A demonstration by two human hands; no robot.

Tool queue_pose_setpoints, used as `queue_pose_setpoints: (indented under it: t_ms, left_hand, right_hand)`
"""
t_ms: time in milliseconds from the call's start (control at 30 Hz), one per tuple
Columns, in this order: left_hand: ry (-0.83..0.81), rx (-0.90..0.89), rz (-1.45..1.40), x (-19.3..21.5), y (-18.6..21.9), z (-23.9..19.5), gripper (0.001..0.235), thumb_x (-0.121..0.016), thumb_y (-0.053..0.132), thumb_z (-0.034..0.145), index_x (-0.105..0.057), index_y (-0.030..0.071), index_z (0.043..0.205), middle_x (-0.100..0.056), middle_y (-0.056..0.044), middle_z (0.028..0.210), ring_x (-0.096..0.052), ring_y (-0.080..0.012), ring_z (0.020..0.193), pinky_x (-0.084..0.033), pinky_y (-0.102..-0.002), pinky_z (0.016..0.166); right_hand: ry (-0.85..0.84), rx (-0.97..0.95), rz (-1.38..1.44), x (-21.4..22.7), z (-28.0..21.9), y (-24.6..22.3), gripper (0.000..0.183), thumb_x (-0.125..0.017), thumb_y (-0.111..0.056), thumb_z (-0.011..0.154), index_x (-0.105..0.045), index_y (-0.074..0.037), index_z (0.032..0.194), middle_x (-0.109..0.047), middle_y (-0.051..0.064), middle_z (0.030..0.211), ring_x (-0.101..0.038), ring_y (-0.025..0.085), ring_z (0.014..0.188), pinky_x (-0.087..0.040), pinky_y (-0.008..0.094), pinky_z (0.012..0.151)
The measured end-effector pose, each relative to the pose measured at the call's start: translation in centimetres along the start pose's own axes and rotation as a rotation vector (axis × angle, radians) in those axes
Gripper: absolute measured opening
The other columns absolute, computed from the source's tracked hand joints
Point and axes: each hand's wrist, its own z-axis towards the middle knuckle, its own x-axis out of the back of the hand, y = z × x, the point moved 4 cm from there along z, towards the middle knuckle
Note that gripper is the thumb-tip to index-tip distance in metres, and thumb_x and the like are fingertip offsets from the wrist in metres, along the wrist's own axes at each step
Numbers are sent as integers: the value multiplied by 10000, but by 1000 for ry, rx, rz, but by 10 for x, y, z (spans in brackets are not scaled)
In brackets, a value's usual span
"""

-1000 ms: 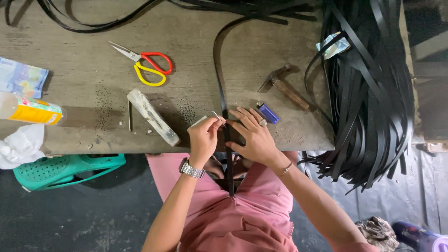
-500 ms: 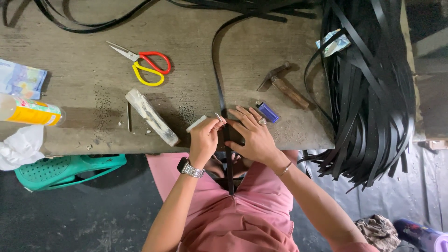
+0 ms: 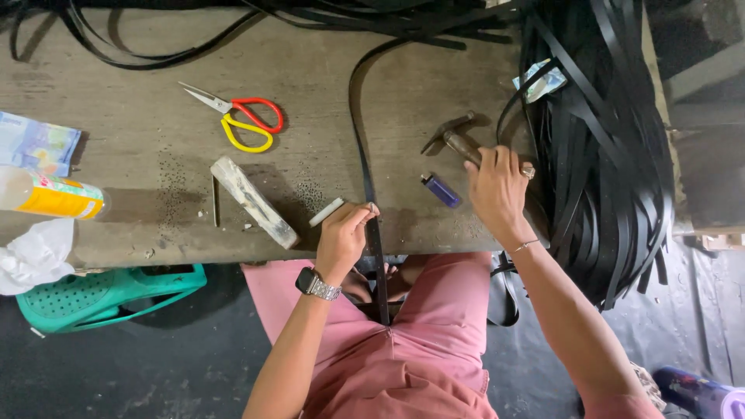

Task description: The person uses a hammer and a metal punch to create holes along a black leather strap. They repeatedly position the punch on the strap and strike it with the hammer, then reposition for the next hole.

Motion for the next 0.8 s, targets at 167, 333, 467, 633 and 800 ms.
queue_pose_setpoints:
  t_ms: [167,333,467,633,800]
  left_hand:
    - [20,-38,16,0,0,1,158,-651,-15,959,-745,98,902,-672,-60,742,-706,-267,710,-598,-329,688]
    - [21,-60,63,-8,-14,-8,139,-657,45,986,-744,118,906,-651,-39,733,-696,-251,691,-590,-318,679]
    - [22,-59,102,-7,-14,-8,136,-675,97,992,-731,139,875,-629,-27,714,-684,-247,676,-585,-322,663]
    - [18,-36,76,-6,-9,-6,154,-658,61,988,-742,144,889,-655,-25,740,-700,-245,696,-593,-316,684]
    - [15,-73,172,-9,-11,-4,171,-686,132,993,-698,135,822,-627,-26,707,-684,-254,681,-588,-309,653]
  right_hand:
    - [-192,-153,742,51,5,-17,354,-534,-315,1098,-584,7,958,-591,162,748,-614,342,708,-479,466,642]
    - [-198,0,843,114,-21,-60,423,-532,-498,1037,-582,-136,824,-537,56,542,-567,219,469,-462,348,490]
    - [-288,78,838,132,-28,-81,310,-602,-409,989,-602,-99,976,-584,121,538,-640,348,480,-476,388,434]
    - [-125,98,905,152,-32,-73,287,-573,-395,989,-623,-114,960,-534,43,472,-628,296,421,-516,338,440]
    - [-275,107,908,143,-26,-89,224,-606,-236,971,-581,-17,932,-594,186,511,-646,391,446,-479,421,401]
